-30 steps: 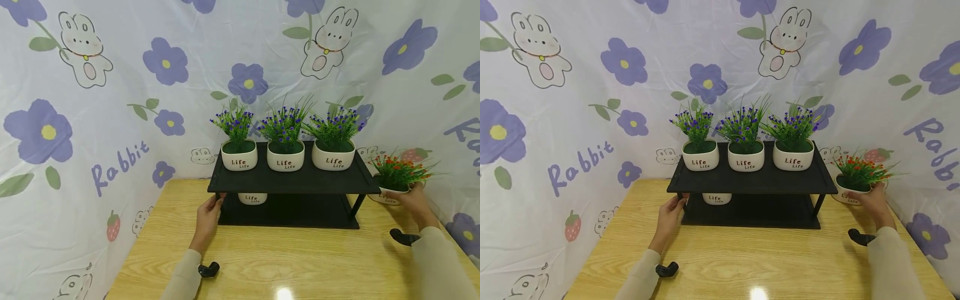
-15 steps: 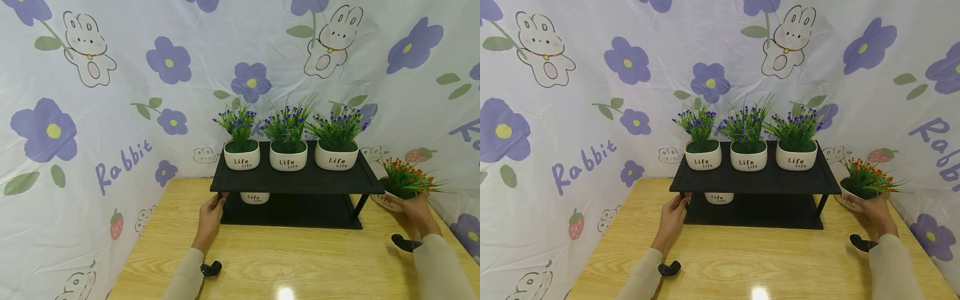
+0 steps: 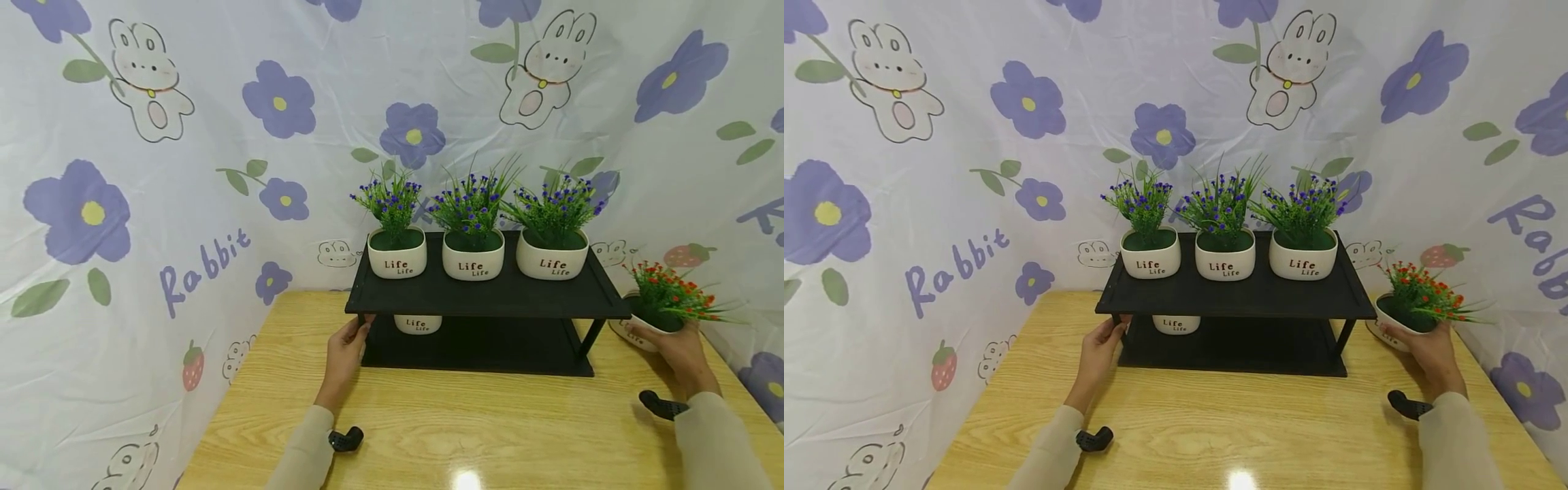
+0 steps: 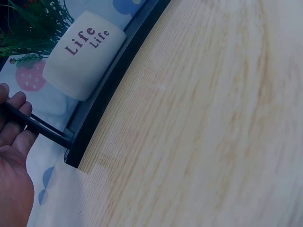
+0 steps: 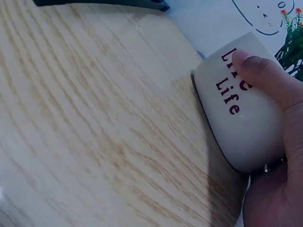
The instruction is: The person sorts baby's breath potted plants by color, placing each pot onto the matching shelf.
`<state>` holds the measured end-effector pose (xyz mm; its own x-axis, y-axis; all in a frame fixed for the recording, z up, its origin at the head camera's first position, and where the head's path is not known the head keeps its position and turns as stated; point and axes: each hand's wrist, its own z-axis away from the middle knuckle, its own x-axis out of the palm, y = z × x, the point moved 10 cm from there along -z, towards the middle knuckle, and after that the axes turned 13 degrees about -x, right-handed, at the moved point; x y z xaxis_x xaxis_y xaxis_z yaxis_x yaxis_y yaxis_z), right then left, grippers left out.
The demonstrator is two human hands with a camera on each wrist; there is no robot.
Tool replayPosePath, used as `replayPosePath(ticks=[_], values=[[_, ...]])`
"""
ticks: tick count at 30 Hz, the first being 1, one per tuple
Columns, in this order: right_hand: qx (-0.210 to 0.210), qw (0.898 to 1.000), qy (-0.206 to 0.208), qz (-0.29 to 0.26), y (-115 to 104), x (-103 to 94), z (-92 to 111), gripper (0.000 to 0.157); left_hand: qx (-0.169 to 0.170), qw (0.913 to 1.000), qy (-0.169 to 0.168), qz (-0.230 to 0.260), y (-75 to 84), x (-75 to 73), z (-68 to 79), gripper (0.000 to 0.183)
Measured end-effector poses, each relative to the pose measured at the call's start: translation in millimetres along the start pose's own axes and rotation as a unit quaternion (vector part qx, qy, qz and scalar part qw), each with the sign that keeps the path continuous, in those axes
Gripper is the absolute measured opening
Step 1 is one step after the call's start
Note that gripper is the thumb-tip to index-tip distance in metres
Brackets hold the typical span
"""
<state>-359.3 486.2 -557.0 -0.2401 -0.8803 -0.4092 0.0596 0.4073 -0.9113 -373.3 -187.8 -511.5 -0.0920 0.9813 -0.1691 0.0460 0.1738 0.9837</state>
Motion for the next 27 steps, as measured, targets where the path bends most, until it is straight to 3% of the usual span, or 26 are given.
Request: replayPosePath(ticks=[4, 9, 19, 27], values=[[-0.018, 0.999, 0.026, 0.010, -2, -3.6, -1, 0.126, -0.001, 1.0000, 0.005, 0.003, -6.6, -0.4, -3.3, 0.030], [-0.015, 0.999, 0.027, 0.014, -1, -5.4, 1, 0.125, 0.003, 1.0000, 0.002, 0.009, -7.1, 0.3, -5.3, 0.030], [0.000, 0.999, 0.002, 0.042, -3, -9.1, 5, 0.123, -0.003, 1.0000, 0.002, 0.006, -5.6, 0.3, -2.9, 0.030], [-0.034, 0.998, -0.024, 0.050, -15, -13.1, 6, 0.120, 0.000, 1.0000, 0.002, 0.003, -8.6, 0.5, -4.7, 0.028]])
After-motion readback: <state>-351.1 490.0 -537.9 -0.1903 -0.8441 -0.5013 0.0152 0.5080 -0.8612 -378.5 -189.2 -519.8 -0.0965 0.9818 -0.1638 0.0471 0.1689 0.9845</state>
